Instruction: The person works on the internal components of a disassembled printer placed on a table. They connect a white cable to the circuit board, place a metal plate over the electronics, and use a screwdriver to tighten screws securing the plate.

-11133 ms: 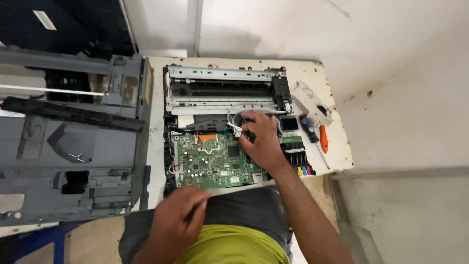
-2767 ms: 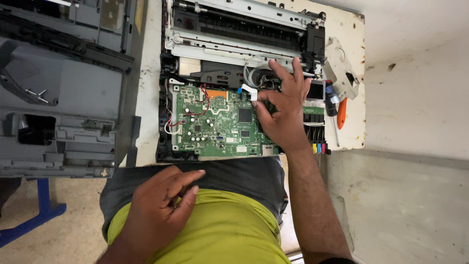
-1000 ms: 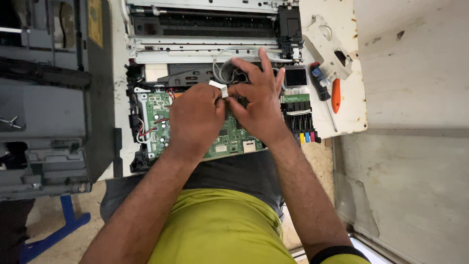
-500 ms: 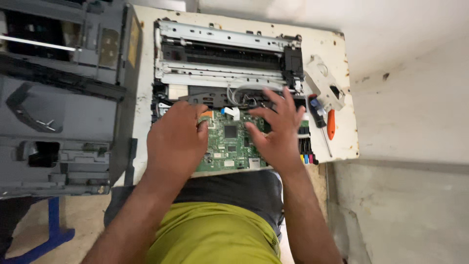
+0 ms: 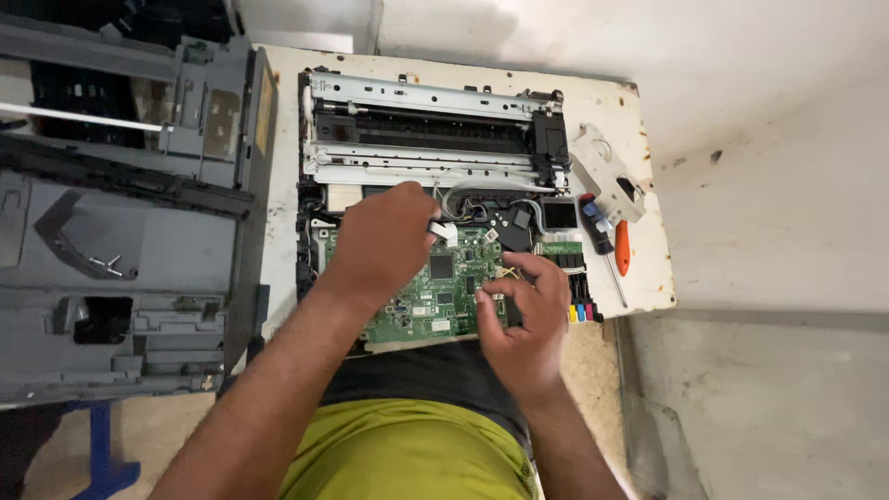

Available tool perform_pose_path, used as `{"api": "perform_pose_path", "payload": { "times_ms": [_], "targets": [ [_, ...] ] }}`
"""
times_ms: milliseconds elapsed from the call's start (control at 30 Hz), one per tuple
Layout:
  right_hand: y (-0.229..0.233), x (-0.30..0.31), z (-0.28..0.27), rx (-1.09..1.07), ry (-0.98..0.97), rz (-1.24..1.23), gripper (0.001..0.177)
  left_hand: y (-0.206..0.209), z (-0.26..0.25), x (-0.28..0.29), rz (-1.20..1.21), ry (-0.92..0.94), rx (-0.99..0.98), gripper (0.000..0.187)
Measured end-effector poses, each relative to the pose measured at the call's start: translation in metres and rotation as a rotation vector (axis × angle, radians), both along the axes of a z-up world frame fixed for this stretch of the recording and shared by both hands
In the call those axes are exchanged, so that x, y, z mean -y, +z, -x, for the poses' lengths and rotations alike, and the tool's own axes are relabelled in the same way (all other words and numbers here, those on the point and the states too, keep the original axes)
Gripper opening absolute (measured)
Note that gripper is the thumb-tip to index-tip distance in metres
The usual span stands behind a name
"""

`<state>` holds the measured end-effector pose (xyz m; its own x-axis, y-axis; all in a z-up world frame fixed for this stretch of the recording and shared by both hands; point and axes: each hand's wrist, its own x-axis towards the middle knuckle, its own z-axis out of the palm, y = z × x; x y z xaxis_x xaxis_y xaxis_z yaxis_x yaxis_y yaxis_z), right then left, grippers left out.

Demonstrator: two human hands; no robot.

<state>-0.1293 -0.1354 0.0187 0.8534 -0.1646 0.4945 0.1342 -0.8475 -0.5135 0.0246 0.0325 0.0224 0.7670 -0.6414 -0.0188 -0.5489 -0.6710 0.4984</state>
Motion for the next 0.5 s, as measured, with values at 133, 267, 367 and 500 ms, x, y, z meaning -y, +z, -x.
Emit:
{"api": "perform_pose_path", "payload": {
  "times_ms": [133, 267, 367, 500],
  "targets": [
    [-0.003, -0.012, -0.017, 0.030, 0.022, 0.042, 0.010, 0.001, -0.009, 0.002, -0.023, 0.012, -0.051, 0.021],
    [0.006, -0.026, -0.033, -0.042, 0.020, 0.026, 0.017, 0.024, -0.010, -0.004, 0.086, -0.011, -0.275, 0.027],
    [0.006, -0.024, -0.049, 0.017, 0.067, 0.028, 0.028, 0.014, -0.018, 0.000, 0.186, 0.025, -0.394, 0.025],
    [0.003, -0.016, -0.059, 0.028, 0.199, 0.021, 0.058, 0.019, -0.006, -0.007, 0.301, 0.094, -0.502, 0.022]
  ]
}}
